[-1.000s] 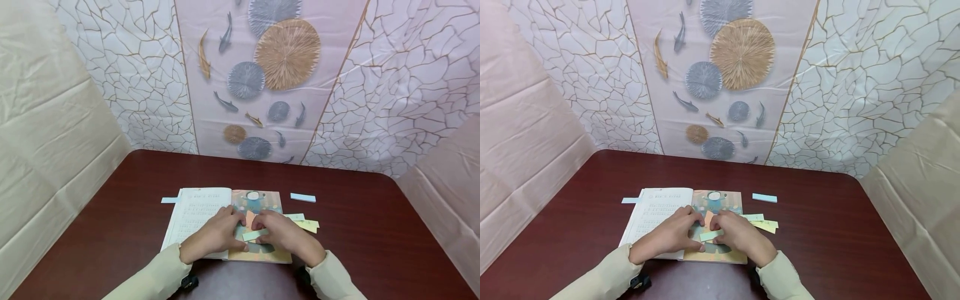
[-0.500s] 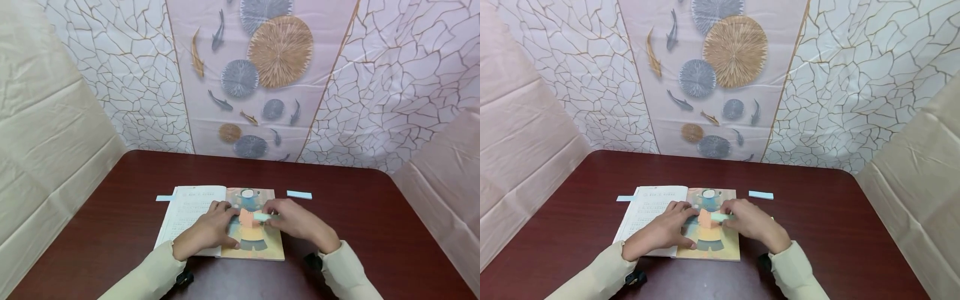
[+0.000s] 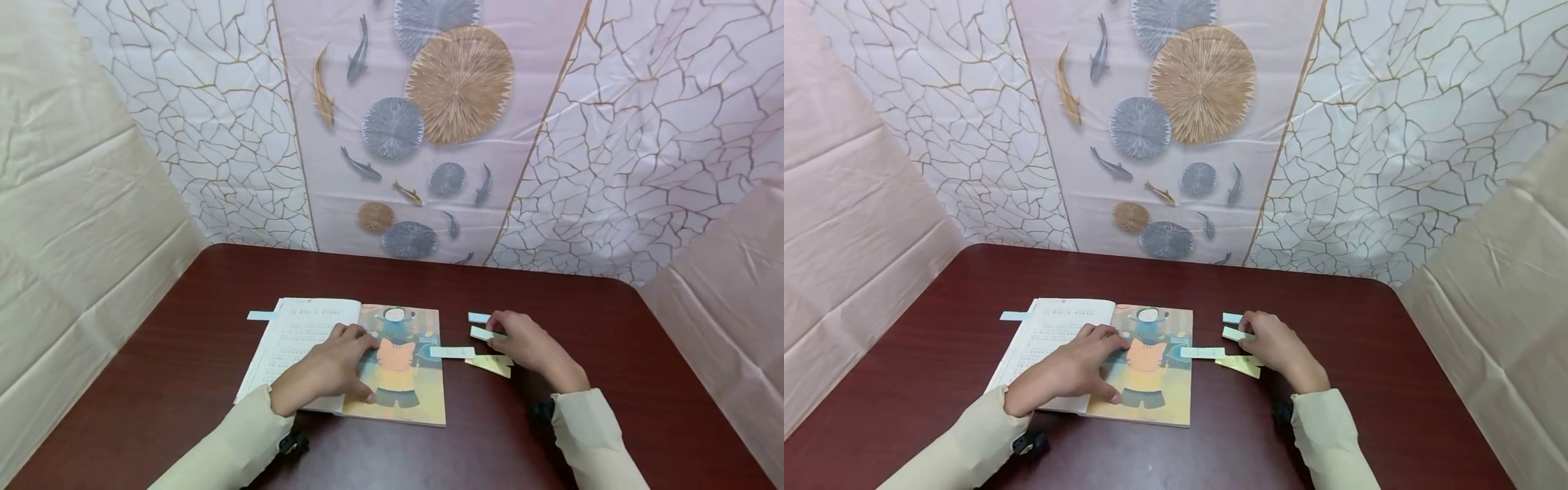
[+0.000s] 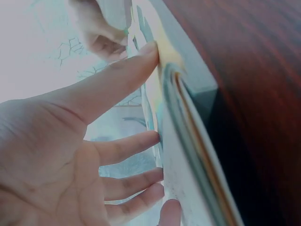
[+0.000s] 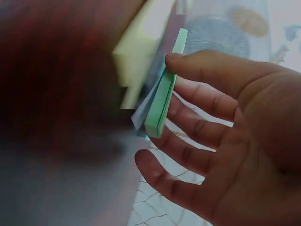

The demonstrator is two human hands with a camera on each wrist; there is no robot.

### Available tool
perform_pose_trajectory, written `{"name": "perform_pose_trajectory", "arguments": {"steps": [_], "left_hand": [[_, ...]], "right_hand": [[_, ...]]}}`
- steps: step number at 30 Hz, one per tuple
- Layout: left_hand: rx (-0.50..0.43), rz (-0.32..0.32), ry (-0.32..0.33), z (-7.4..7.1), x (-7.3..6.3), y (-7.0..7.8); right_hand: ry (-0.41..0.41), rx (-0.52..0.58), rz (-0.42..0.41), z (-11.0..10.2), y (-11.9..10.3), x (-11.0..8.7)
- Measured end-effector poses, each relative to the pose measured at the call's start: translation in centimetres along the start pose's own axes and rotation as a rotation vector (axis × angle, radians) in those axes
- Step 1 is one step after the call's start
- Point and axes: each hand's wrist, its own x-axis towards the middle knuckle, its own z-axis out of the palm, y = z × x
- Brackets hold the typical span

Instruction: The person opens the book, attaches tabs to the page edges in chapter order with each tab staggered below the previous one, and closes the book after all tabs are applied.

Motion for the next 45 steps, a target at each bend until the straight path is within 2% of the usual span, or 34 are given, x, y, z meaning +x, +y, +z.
{"name": "perform_pose_trajectory", "arguments": {"steps": [4,7,10,13,15,18,23,34,41,45], "left_hand": [[0.001,-0.026,-0.011,-0.4,0.0,-0.4],[0.011,-0.048,-0.015,-0.7,0.0,-0.6],[0.02,-0.058,-0.017,-0.9,0.0,-0.7],[0.028,-0.056,-0.018,-0.9,0.1,-0.7],[0.033,-0.055,-0.02,-0.9,0.2,-0.7],[0.035,-0.06,-0.018,-0.9,0.3,-0.7],[0.039,-0.062,-0.015,-0.8,0.4,-0.7],[0.049,-0.068,-0.018,-1.0,0.4,-0.7],[0.068,-0.079,-0.024,-1.0,0.5,-0.7],[0.065,-0.078,-0.025,-0.9,0.5,-0.7]], "right_hand": [[0.03,-0.061,-0.012,0.5,0.6,0.3],[0.045,-0.102,-0.063,0.3,0.3,0.3],[-0.021,-0.108,-0.124,-0.3,-0.4,0.1],[-0.132,-0.081,-0.137,-0.5,-1.3,-0.2],[-0.177,-0.083,-0.141,-0.3,-1.7,-0.3],[-0.191,-0.094,-0.149,0.1,-1.9,-0.2],[-0.159,-0.123,-0.183,0.5,-1.9,-0.2],[-0.134,-0.197,-0.089,0.2,-2.7,-0.4],[-0.121,-0.293,-0.08,0.6,-3.9,-0.5],[-0.122,-0.311,-0.067,0.8,-4.0,-0.5]]}}
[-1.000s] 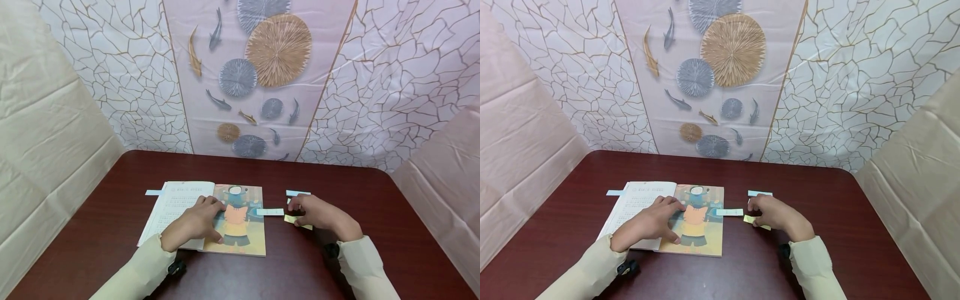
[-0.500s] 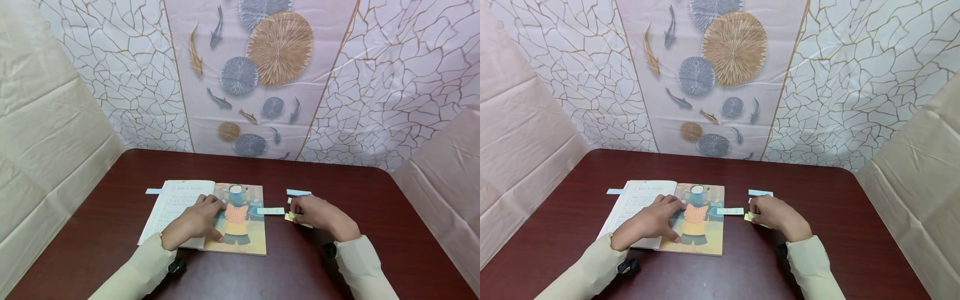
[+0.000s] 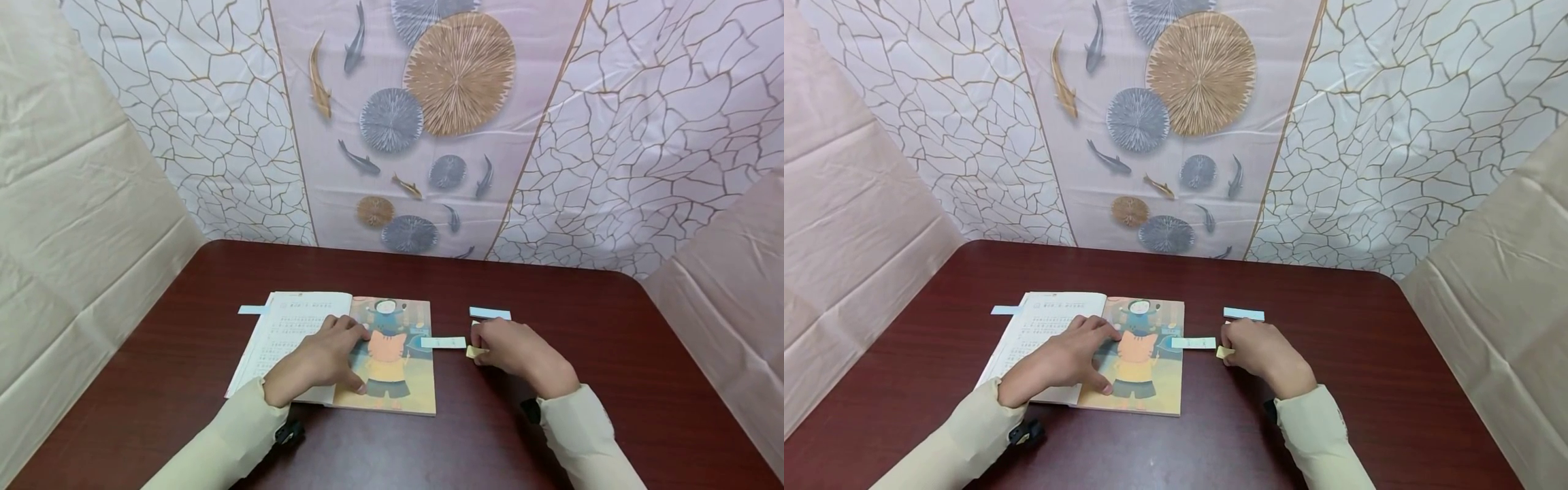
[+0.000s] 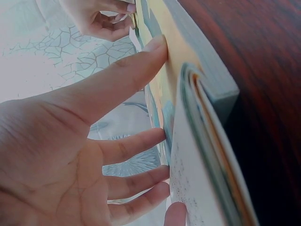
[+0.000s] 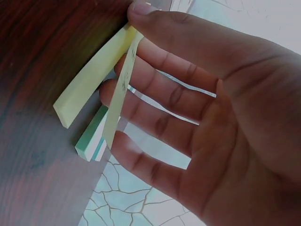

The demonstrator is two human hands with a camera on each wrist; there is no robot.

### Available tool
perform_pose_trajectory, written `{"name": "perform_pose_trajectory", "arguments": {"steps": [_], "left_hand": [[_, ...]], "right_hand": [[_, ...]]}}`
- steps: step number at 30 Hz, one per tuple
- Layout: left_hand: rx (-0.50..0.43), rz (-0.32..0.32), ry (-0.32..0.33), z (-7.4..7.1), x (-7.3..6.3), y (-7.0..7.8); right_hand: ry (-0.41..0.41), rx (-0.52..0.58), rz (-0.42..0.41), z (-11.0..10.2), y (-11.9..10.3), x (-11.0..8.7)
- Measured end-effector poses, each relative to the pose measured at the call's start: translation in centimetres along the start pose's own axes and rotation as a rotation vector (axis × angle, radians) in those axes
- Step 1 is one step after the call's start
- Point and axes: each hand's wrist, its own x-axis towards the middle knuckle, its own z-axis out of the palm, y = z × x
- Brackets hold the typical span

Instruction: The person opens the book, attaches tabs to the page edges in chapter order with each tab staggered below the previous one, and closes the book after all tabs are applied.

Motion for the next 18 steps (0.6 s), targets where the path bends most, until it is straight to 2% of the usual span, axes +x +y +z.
{"name": "perform_pose_trajectory", "arguments": {"steps": [5,18], "left_hand": [[0.001,0.005,0.006,0.04,0.04,-0.08],[-0.003,0.012,0.011,0.08,-0.01,-0.04]], "right_hand": [[0.006,-0.016,0.001,0.15,0.18,0.21],[-0.015,0.028,0.008,0.31,0.53,0.35]]}}
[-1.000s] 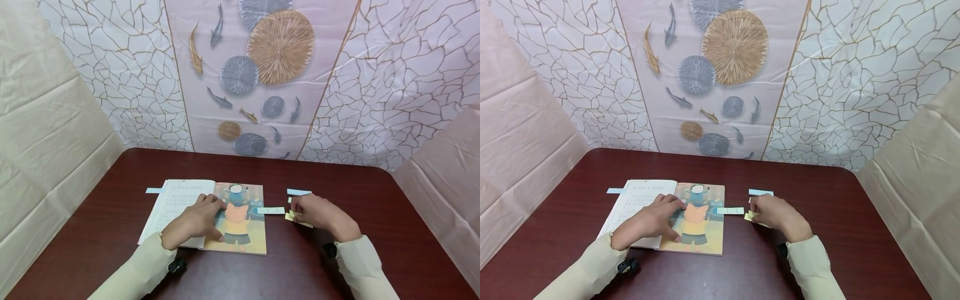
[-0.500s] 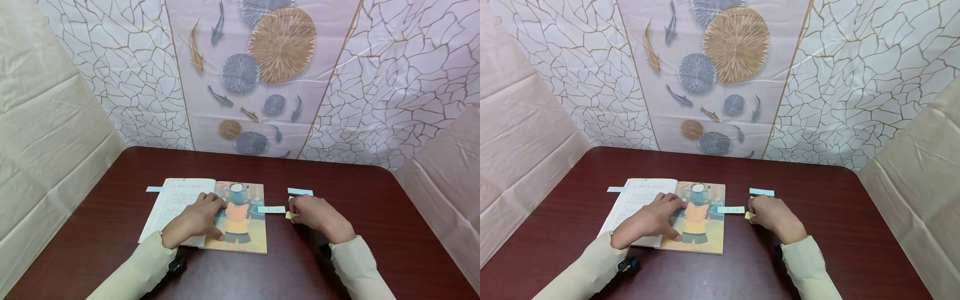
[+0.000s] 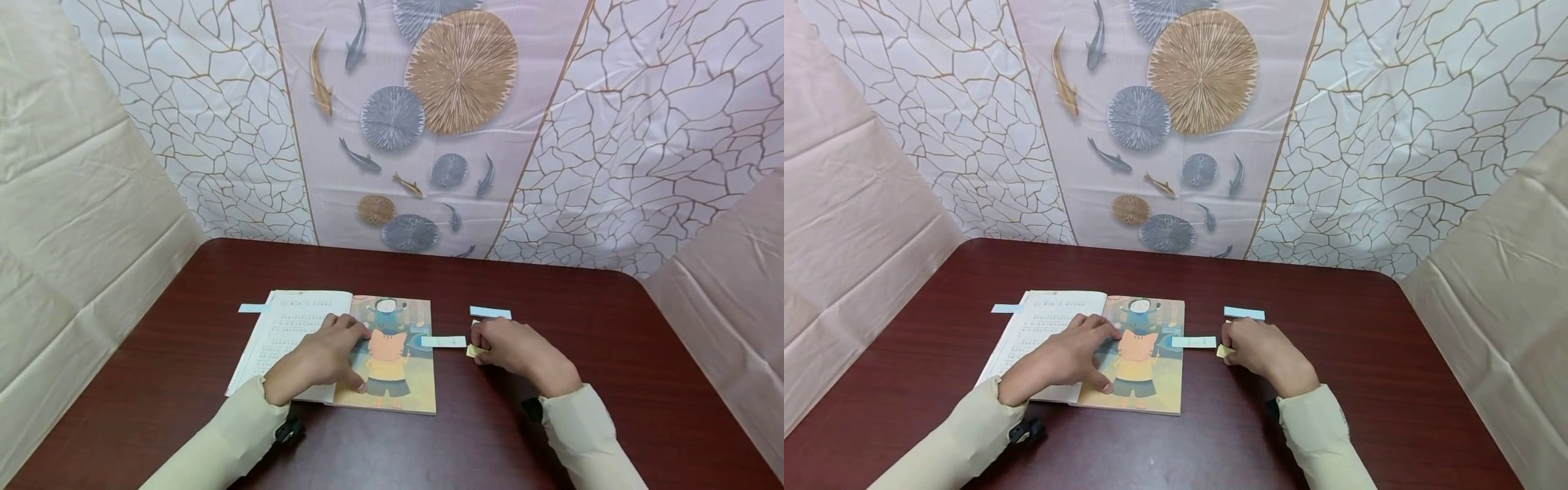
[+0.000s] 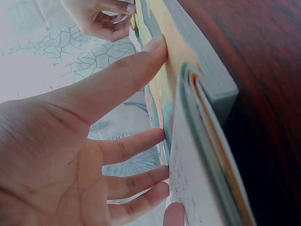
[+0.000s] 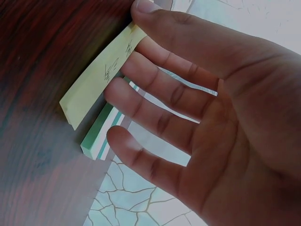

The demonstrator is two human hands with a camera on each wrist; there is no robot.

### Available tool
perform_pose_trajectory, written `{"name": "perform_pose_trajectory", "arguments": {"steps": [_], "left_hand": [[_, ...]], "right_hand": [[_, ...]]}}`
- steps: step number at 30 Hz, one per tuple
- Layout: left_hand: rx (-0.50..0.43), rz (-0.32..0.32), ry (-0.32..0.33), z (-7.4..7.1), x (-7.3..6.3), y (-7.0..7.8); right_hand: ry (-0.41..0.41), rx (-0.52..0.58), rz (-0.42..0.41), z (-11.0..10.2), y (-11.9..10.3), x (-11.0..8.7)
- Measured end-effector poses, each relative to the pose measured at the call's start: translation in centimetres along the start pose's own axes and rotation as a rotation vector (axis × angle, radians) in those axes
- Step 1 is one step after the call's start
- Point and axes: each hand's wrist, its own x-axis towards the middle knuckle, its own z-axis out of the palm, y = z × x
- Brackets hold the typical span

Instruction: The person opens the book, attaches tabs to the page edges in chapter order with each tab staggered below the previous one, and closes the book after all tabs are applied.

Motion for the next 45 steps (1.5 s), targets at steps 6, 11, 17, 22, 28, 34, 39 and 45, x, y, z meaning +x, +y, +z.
{"name": "perform_pose_trajectory", "arguments": {"steps": [6,11,17,22,28,34,39,45], "left_hand": [[0.0,-0.001,0.001,0.0,0.0,0.0],[0.001,-0.002,-0.006,0.0,0.0,-0.1],[0.004,-0.005,-0.005,0.0,0.0,-0.2],[0.012,-0.007,-0.011,0.0,0.0,-0.3],[0.014,-0.002,-0.018,0.1,0.1,-0.4],[0.016,-0.005,-0.023,0.2,0.2,-0.4],[0.019,-0.004,-0.019,0.1,0.2,-0.5],[0.016,-0.002,-0.019,0.1,0.2,-0.5]], "right_hand": [[0.001,0.058,-0.019,-0.3,0.2,-0.2],[0.035,0.169,-0.068,-0.7,1.0,-0.3],[0.085,0.193,-0.084,0.0,1.1,0.6],[0.082,0.155,-0.108,0.7,1.0,1.0],[0.145,-0.017,-0.092,1.0,0.0,0.7],[0.265,-0.15,-0.11,1.4,-1.3,0.3],[0.241,-0.103,-0.079,1.5,-1.7,0.2],[0.206,-0.051,-0.025,1.5,-2.0,0.2]]}}
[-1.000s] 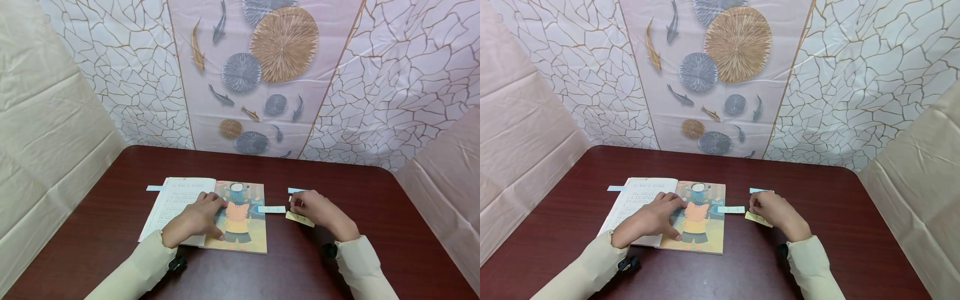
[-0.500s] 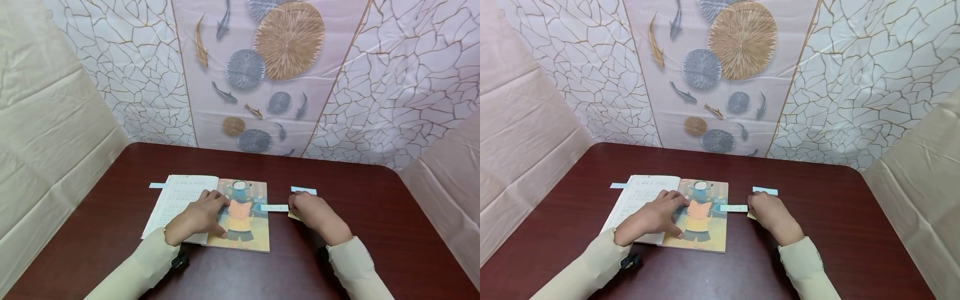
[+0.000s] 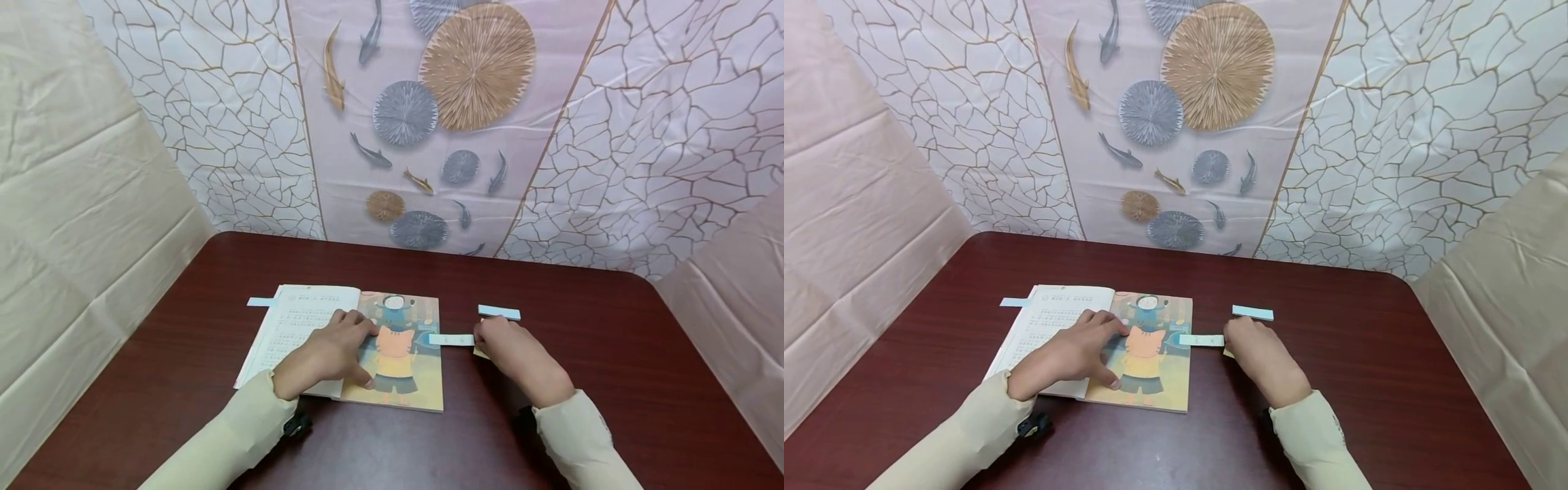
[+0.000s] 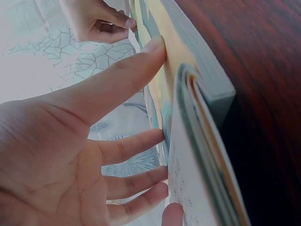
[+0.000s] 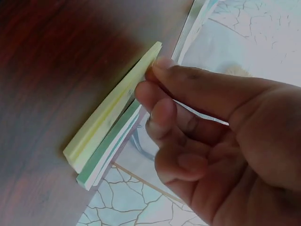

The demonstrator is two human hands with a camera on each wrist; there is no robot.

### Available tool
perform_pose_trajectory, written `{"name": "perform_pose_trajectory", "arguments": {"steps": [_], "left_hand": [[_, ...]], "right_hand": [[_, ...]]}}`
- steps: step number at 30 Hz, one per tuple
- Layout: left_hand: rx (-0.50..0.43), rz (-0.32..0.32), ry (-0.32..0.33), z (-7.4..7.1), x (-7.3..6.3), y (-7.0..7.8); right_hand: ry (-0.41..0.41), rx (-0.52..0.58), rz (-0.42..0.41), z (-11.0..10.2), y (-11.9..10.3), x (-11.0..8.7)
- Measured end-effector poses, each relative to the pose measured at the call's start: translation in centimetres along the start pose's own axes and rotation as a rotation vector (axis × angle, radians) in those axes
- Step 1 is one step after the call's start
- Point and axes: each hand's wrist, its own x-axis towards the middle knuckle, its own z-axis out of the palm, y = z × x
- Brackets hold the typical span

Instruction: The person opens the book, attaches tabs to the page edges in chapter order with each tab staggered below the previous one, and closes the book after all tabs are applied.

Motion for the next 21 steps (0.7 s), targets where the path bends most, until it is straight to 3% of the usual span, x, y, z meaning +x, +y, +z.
{"name": "perform_pose_trajectory", "arguments": {"steps": [8,12,21], "left_hand": [[0.005,-0.004,0.001,0.1,0.0,0.1],[0.019,-0.003,-0.006,0.2,0.0,0.4],[0.055,-0.013,-0.012,0.0,-0.4,0.6]], "right_hand": [[-0.03,-0.091,0.064,0.0,-1.5,-0.1],[-0.044,-0.056,0.127,-0.1,-1.6,-0.1],[-0.014,-0.044,0.103,-0.3,-1.4,-0.1]]}}
